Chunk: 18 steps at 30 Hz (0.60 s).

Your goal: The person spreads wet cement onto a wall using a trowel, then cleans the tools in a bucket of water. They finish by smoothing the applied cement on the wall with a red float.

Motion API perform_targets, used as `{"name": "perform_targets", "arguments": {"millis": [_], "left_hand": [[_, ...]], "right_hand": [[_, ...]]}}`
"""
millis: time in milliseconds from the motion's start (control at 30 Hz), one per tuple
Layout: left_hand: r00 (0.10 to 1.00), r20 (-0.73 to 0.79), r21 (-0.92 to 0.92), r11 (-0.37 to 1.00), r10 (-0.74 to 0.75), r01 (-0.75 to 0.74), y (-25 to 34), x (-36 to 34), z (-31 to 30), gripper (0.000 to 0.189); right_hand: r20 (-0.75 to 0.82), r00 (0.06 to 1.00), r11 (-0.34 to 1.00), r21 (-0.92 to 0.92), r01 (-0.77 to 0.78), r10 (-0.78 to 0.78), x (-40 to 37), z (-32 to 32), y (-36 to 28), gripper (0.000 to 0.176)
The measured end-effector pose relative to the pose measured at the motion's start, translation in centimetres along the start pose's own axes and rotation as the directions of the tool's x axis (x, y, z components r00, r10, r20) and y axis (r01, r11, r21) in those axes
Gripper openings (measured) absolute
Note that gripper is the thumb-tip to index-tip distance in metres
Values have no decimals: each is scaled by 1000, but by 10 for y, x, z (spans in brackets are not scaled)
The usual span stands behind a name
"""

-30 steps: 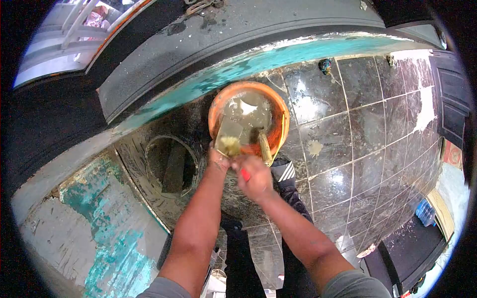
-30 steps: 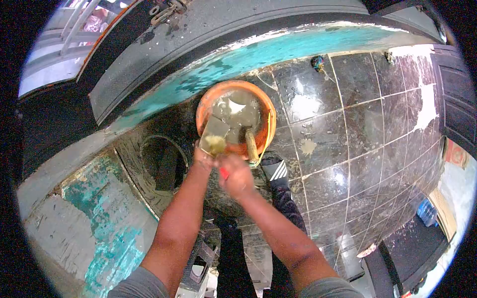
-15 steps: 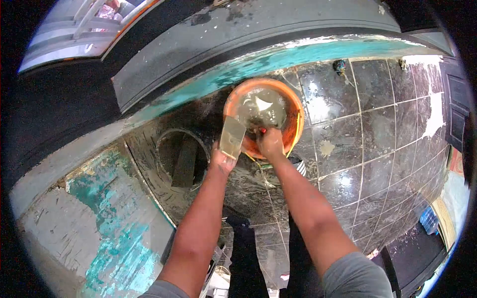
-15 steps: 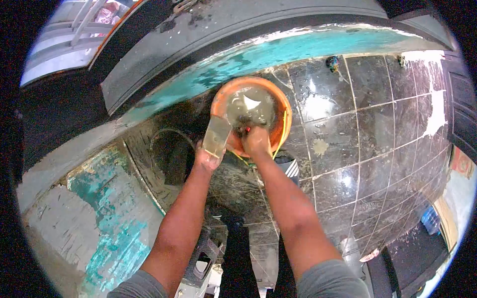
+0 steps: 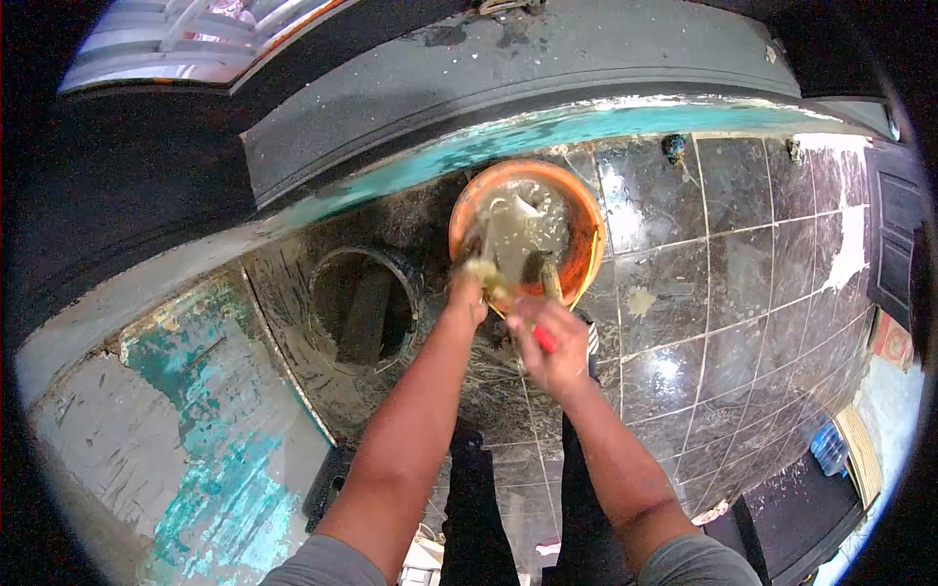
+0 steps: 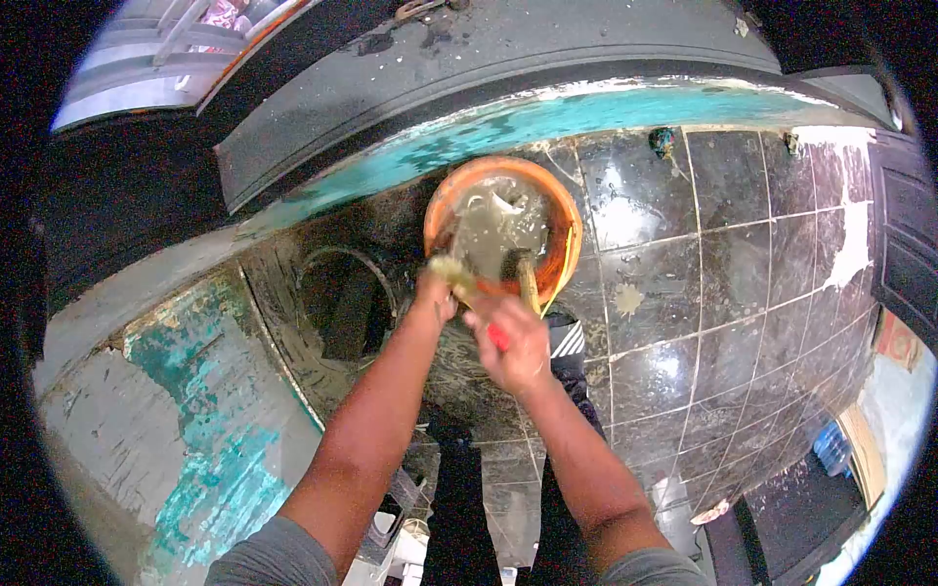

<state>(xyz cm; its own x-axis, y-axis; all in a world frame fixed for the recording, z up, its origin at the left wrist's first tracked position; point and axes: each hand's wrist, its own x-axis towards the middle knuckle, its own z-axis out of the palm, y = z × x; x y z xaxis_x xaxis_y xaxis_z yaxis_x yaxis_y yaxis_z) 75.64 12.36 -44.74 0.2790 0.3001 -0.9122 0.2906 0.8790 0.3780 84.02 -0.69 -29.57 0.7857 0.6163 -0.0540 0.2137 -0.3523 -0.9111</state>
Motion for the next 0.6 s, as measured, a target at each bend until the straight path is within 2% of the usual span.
{"name": "perform_targets", "arguments": {"millis": [33, 67, 100, 167, 200, 233, 267, 300, 367, 400, 433, 500, 533, 600], "left_hand": [[998, 59, 32, 999, -33, 31, -1, 2, 3, 31], [996, 83, -65, 998, -17, 22, -3, 1, 4, 31], [994, 107, -162, 987, 4, 14, -5, 0, 7, 32], [986, 156, -346, 938, 63, -5, 1, 3, 16, 33], [977, 201, -370, 929, 68, 12, 7, 2, 13, 31], [988, 153, -420, 905, 1, 64, 2, 9, 6, 32], [937, 348, -451, 880, 22, 147, -7, 24, -14, 32], [847, 529, -464, 854, 56, 233, -8, 26, -22, 31], [959, 281, -403, 910, 24, 96, -14, 13, -19, 32], [989, 146, -353, 935, 24, 29, -12, 2, -19, 32], [984, 178, -411, 909, 2, 72, -10, -8, -28, 33], [968, 248, -516, 841, -34, 161, -1, -20, -51, 35], [967, 249, -571, 798, -54, 191, 2, -20, -58, 36], [964, 266, -572, 801, -26, 179, 8, -27, -65, 35]], "right_hand": [[-27, 998, 995, -76, -58, 56, 10, 1, 16, 9], [-54, 992, 981, -148, -124, 118, 16, 2, 34, 9], [-118, 984, 982, -113, -149, 136, 28, 5, 45, 10], [-135, 978, 980, -101, -171, 156, 17, 2, 29, 11], [-92, 992, 995, -32, -93, 90, 5, 7, 17, 12], [-53, 998, 999, 38, -18, 20, -3, 14, 8, 16], [-85, 996, 1000, 9, -5, 6, -7, 20, 8, 16], [-64, 992, 990, -82, -118, 113, -3, 22, 21, 16], [-49, 944, 910, -252, -329, 328, 23, 32, 63, 16], [47, 926, 897, -269, -350, 376, 40, 36, 85, 19], [143, 895, 883, -287, -371, 422, 54, 40, 104, 23], [382, 843, 805, -586, -95, 378, 65, 53, 132, 38], [493, 781, 727, -682, 74, 383, 63, 59, 143, 46], [388, 852, 573, -809, 132, 351, 34, 81, 194, 54]]}}
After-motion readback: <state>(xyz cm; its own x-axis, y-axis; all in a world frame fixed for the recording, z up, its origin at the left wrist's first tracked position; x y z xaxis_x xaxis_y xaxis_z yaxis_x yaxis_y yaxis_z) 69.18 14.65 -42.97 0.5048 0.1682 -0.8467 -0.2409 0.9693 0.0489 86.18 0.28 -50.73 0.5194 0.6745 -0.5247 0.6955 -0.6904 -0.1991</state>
